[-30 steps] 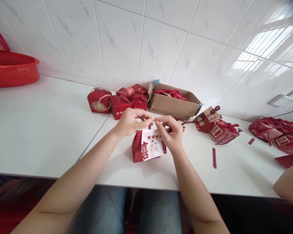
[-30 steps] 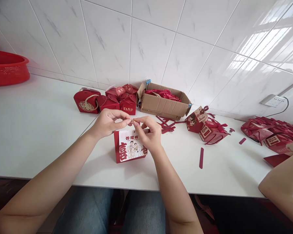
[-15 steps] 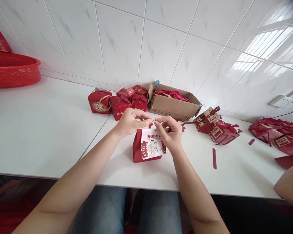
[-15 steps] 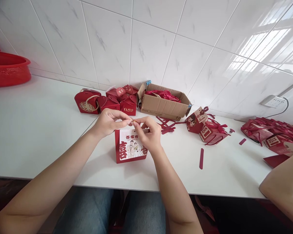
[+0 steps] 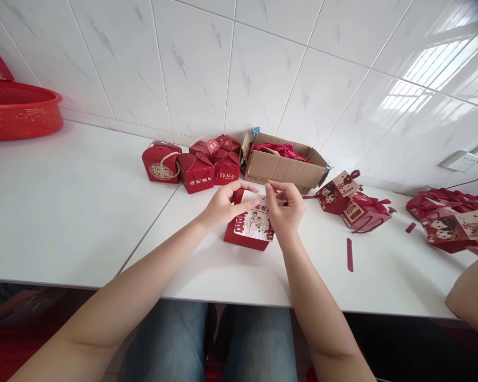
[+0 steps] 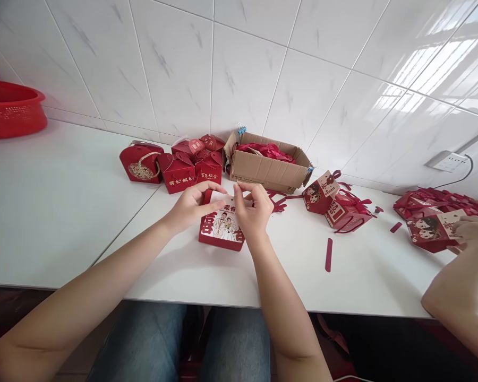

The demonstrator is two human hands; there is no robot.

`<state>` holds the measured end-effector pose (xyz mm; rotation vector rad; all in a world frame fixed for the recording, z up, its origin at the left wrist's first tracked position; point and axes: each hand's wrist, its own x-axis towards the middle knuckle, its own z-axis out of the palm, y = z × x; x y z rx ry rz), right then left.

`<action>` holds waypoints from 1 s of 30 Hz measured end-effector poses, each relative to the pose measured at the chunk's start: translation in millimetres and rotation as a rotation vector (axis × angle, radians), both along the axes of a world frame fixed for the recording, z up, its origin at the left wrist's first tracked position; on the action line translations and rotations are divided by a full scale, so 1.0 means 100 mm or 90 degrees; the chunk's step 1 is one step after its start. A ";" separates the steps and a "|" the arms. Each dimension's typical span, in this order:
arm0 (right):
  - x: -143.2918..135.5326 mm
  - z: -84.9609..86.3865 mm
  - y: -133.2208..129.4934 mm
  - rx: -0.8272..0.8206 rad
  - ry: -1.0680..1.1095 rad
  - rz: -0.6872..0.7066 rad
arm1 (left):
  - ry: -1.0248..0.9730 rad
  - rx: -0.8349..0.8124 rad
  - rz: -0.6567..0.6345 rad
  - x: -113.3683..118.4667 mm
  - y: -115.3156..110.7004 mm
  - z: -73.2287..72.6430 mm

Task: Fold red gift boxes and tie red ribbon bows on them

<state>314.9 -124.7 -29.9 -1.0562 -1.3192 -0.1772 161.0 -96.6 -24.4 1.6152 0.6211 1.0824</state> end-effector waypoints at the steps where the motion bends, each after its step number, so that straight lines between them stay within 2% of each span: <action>1: 0.00 0.00 0.00 0.007 -0.001 0.000 | -0.008 -0.005 0.018 0.03 0.00 -0.04; 6: 0.02 0.00 0.00 0.007 0.017 0.040 | -0.043 0.037 0.054 0.10 0.05 -0.16; 10: 0.06 -0.02 0.01 0.019 -0.022 0.120 | -0.028 0.139 0.171 0.08 0.14 -0.21; 13: 0.07 -0.06 0.04 0.006 -0.073 0.147 | 0.001 0.183 0.213 0.06 0.19 -0.23; 18: 0.05 -0.11 0.06 -0.002 -0.104 0.126 | 0.012 0.200 0.211 0.05 0.19 -0.25; 30: 0.03 -0.10 0.05 -0.019 -0.093 0.101 | 0.034 0.215 0.216 0.05 0.15 -0.23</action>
